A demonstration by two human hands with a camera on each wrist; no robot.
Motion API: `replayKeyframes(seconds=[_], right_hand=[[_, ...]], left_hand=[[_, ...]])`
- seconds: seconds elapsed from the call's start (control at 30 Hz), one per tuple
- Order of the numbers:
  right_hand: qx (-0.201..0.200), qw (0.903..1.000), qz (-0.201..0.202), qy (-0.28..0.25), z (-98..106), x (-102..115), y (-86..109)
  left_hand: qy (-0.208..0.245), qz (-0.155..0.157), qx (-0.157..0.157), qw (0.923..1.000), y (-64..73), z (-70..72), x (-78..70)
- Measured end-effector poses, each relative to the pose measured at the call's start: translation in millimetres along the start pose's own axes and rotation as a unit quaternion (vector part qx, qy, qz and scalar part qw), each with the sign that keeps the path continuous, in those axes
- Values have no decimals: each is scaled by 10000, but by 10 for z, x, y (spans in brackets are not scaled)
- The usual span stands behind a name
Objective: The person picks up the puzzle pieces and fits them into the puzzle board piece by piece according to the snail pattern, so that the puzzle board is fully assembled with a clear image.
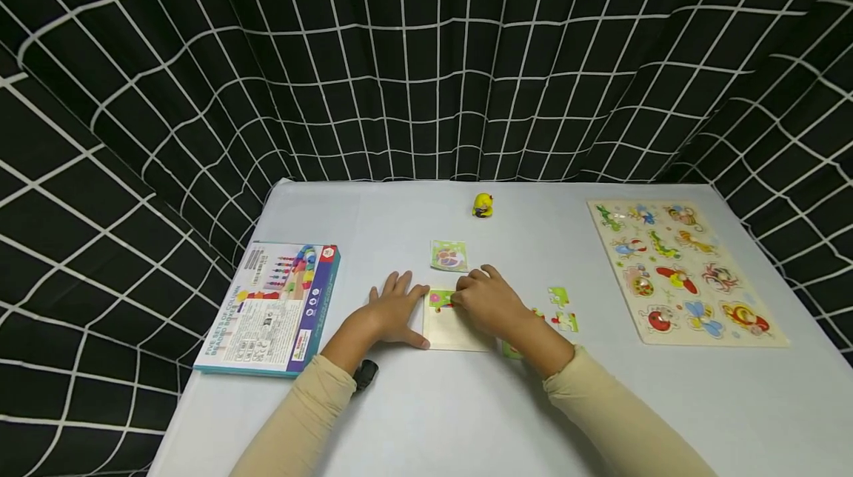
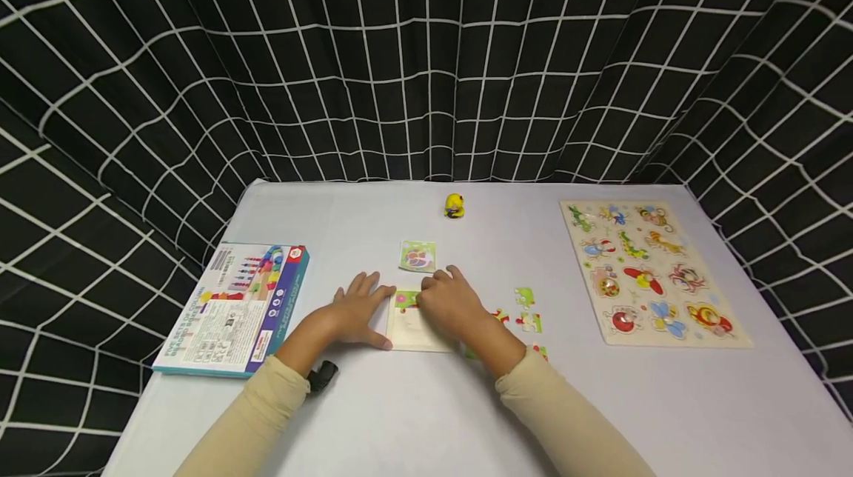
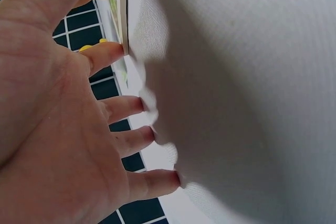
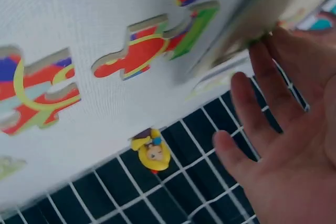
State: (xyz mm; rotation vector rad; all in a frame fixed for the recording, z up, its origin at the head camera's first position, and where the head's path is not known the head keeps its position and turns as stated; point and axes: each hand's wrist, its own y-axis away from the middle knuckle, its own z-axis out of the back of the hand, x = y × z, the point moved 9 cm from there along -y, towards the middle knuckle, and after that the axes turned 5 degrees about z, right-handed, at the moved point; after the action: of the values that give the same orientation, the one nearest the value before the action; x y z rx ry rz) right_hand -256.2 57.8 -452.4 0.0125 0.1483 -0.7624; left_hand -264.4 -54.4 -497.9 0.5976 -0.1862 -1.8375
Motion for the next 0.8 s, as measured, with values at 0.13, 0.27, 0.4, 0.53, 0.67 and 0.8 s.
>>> replayKeyframes(seconds=[0.13,0.27,0.4,0.53,0.67,0.8], right_hand=[[264,9897,-125,-1401,4,-82,123],[78,9663,-501,-2523,64,-391,330],[-300,9648,-1253,-2293,81,-893,649],[-343,9661,-1784,-1836,10,-1268,982],[-240,9615,-1965,-1904,-97,-1424,1196],[-154,9607,-1956,-1965,-178,-1449,1288]], left_hand=[[9,-12,34,10000,17,-25,-2],[11,-83,-13,10000,21,0,-13],[67,-101,-60,9999,14,55,-8],[86,-94,-56,9999,15,80,3],[137,-153,-54,9998,5,62,-6],[165,-214,-41,9996,0,28,-41]])
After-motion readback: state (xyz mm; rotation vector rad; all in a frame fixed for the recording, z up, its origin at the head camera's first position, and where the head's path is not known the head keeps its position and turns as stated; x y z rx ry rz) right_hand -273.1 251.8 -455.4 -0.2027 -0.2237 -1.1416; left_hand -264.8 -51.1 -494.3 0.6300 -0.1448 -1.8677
